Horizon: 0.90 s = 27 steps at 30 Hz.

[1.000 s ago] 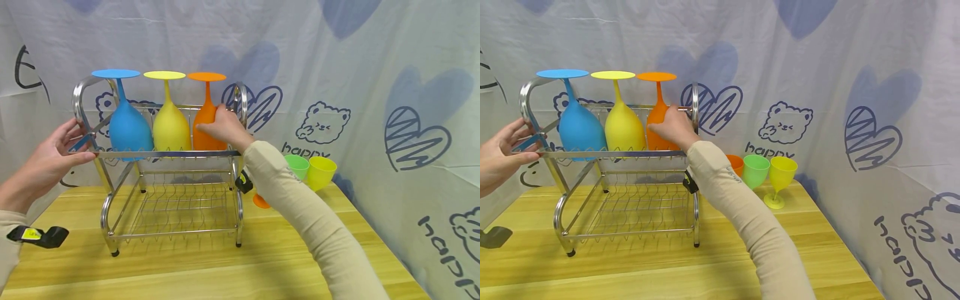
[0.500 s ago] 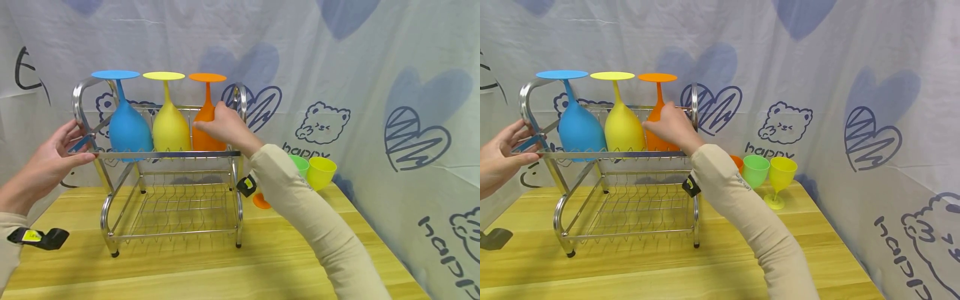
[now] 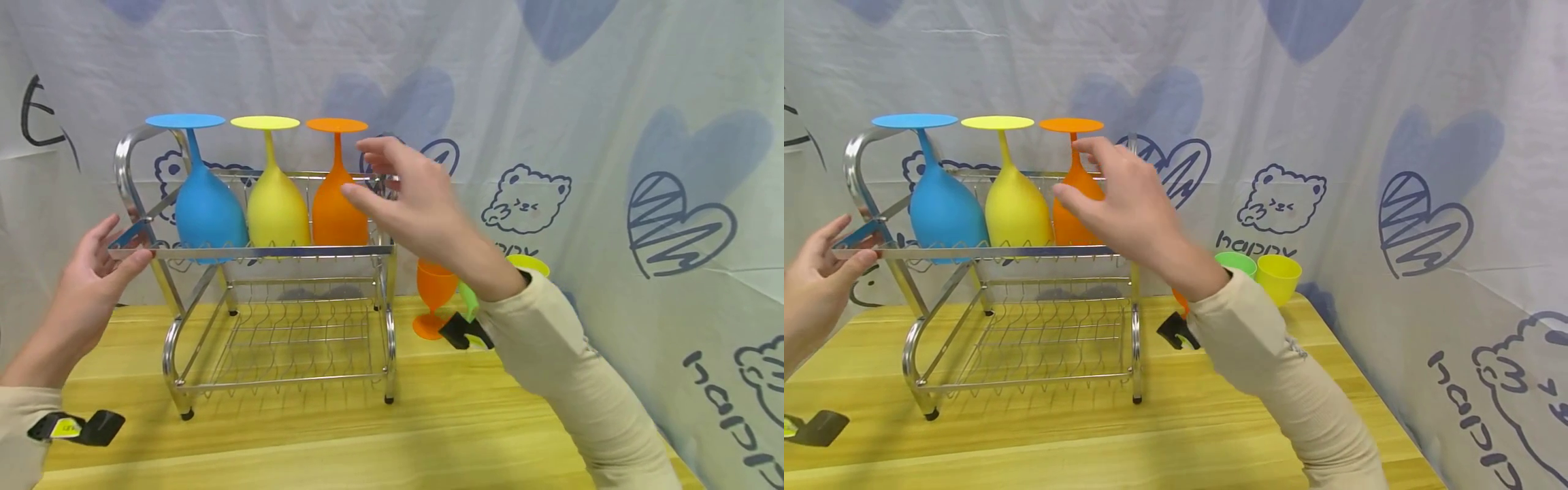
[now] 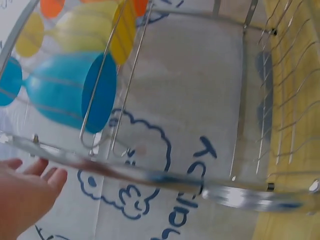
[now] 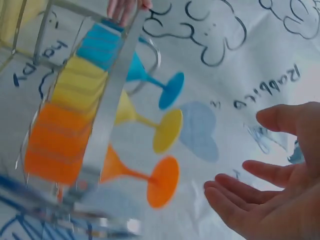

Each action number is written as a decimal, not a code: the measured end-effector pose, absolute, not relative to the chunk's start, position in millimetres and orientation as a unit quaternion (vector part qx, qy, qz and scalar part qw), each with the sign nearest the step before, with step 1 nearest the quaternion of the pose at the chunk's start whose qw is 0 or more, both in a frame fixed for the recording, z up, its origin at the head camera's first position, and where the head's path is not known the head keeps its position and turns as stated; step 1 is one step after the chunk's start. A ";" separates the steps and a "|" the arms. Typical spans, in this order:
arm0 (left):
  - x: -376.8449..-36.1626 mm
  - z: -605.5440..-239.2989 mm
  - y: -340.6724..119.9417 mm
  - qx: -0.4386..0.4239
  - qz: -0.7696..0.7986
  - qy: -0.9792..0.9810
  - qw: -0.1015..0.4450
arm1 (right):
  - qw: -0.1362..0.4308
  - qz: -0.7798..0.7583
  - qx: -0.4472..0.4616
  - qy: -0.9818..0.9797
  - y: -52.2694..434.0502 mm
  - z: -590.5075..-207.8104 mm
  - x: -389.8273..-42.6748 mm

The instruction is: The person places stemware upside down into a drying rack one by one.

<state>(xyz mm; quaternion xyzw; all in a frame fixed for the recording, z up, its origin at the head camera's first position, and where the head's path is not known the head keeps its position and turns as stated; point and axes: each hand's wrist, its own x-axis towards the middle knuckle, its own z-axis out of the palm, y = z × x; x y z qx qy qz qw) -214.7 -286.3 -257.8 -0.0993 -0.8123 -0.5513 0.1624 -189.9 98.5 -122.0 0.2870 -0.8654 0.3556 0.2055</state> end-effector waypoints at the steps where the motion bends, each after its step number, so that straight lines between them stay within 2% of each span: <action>1: -211.8 -260.2 -284.2 -0.095 -0.555 -0.809 0.168 | 0.217 0.367 0.286 -0.858 104.8 -122.7 -189.2; 10: -197.7 -290.8 -273.9 -0.081 -0.587 -0.780 0.201 | 0.315 0.426 0.207 -0.822 174.4 -156.5 -205.7; 19: -190.3 -325.9 -276.2 -0.088 -0.699 -0.678 0.209 | 0.286 0.478 0.072 -0.827 223.4 -227.9 -243.0; 27: -175.7 -348.5 -267.0 -0.077 -0.653 -0.732 0.177 | 0.331 0.472 -0.010 -0.817 262.7 -281.5 -269.8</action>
